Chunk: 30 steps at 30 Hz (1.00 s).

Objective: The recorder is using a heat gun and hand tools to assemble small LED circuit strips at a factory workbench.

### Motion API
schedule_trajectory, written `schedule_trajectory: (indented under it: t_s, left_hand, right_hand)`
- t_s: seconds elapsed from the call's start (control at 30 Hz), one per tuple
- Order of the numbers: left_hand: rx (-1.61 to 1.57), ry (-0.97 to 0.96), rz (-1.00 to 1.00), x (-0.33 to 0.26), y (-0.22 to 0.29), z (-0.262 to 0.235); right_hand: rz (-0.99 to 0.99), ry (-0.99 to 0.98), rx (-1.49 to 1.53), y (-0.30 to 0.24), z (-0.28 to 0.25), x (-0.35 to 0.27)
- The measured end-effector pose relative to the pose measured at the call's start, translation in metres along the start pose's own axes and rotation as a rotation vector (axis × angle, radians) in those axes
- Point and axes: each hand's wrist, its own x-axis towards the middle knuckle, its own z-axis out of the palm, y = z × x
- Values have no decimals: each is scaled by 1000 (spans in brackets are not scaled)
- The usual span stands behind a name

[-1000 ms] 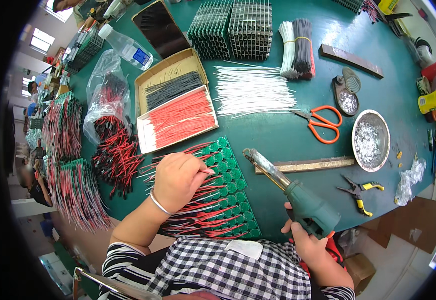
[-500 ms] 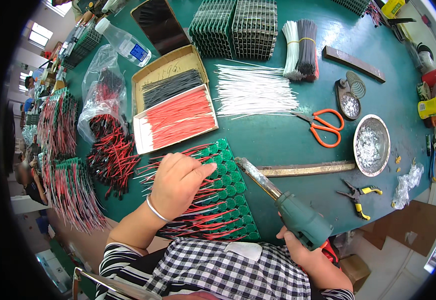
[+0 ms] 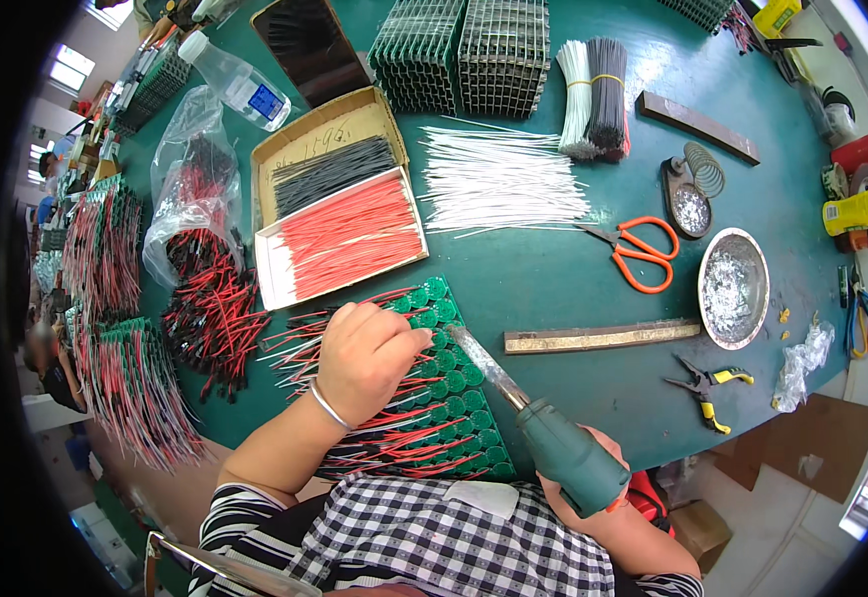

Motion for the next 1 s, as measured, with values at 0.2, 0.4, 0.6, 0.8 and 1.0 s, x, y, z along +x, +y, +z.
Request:
schedule_trajectory:
  t_s: [0.2, 0.4, 0.6, 0.8, 1.0]
  left_hand:
    - [-17, 1, -1, 1, -1, 2]
    - [-24, -3, -4, 1, -2, 2]
    - [-50, -19, -9, 2, -3, 2]
    - [-52, -19, -10, 1, -3, 2]
    - [-45, -22, -8, 1, -3, 2]
  right_hand:
    - [-4, 43, 49, 2, 5, 2]
    - [50, 38, 90, 3, 9, 0]
    - [91, 33, 143, 2, 10, 2]
    - [94, 36, 168, 2, 10, 1]
    - [-50, 53, 90, -2, 2, 12]
